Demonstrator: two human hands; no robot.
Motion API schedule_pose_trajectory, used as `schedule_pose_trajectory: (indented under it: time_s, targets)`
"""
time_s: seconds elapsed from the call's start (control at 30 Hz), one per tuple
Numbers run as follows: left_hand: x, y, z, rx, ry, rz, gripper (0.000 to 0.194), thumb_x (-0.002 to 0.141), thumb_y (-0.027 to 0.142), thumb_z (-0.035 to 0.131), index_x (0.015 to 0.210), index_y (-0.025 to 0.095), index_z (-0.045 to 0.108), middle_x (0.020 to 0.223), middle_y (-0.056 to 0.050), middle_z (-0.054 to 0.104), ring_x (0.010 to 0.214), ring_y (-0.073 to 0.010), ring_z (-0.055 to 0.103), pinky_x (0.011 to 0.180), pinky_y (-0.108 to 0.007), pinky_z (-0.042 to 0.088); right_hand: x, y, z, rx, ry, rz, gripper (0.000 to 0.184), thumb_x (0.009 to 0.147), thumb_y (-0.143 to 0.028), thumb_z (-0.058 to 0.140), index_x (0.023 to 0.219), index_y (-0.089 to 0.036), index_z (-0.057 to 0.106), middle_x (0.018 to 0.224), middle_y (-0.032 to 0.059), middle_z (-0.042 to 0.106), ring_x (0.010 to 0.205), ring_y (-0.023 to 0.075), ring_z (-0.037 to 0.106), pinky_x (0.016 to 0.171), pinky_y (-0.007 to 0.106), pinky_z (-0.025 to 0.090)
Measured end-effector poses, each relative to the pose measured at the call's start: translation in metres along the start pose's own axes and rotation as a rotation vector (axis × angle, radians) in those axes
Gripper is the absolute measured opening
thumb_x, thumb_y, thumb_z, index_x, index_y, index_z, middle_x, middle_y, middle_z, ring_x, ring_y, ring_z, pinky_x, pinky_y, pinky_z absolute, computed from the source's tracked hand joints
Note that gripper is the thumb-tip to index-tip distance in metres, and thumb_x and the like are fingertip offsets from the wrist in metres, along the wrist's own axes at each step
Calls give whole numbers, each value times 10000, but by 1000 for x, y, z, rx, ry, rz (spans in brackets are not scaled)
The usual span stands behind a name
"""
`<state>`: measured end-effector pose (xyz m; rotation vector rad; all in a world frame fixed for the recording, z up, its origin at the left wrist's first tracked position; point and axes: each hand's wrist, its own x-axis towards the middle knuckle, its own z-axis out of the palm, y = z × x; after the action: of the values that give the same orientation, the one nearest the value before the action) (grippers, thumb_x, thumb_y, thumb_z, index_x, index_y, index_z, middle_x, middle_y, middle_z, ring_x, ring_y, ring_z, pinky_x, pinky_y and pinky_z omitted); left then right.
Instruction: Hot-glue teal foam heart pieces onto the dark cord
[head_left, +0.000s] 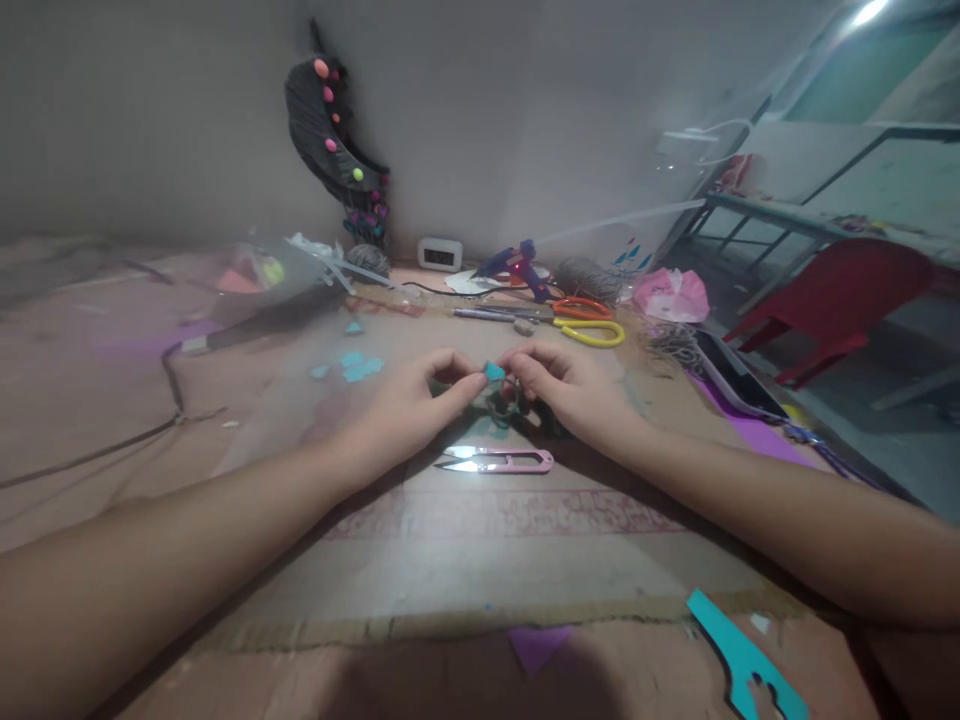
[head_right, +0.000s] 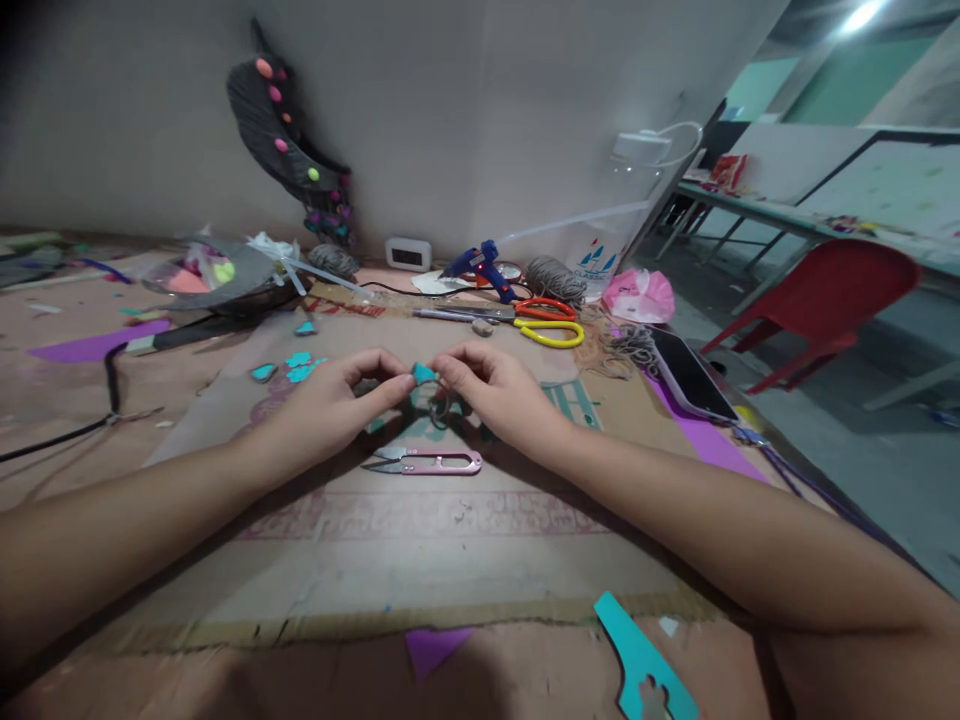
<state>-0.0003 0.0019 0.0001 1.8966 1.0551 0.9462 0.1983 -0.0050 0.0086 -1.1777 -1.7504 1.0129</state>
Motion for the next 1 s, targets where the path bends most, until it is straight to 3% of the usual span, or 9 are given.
schedule_pose_trajectory:
  time_s: [0.33,0.53,0.8,1.0]
  targets:
    - [1,-1,-1,17,-63,-12,280,915,419,542,771,196,635,769,2,653,747,-168,583,725,-280,449,1,4,1,-59,-26,18,299,854,-456,620,800,-162,625,665,-9,602,535,91,502,494,227,393]
    - [2,-2,1,-17,-8,-31,271,913,438,546,838,198,648,837,-19,674,811,-183,602,753,-295,459,0,4,1,-97,-29,8,305,877,-455,594,808,-160,625,665,-5,610,530,92,502,495,229,388]
    - [0,-1,0,-1,-22,-50,249,896,417,568,831,189,645,817,-6,667,781,-171,589,748,-295,448,-1,6,2,-120,-61,-9,303,923,-435,547,821,-161,627,654,-19,599,520,83,493,504,223,380]
    - [2,-3,1,8,-8,-56,247,905,406,553,856,178,634,843,-14,656,801,-173,575,775,-309,434,0,7,1,-107,-38,-21,424,950,-515,460,706,-178,545,612,-34,512,521,85,476,492,221,366]
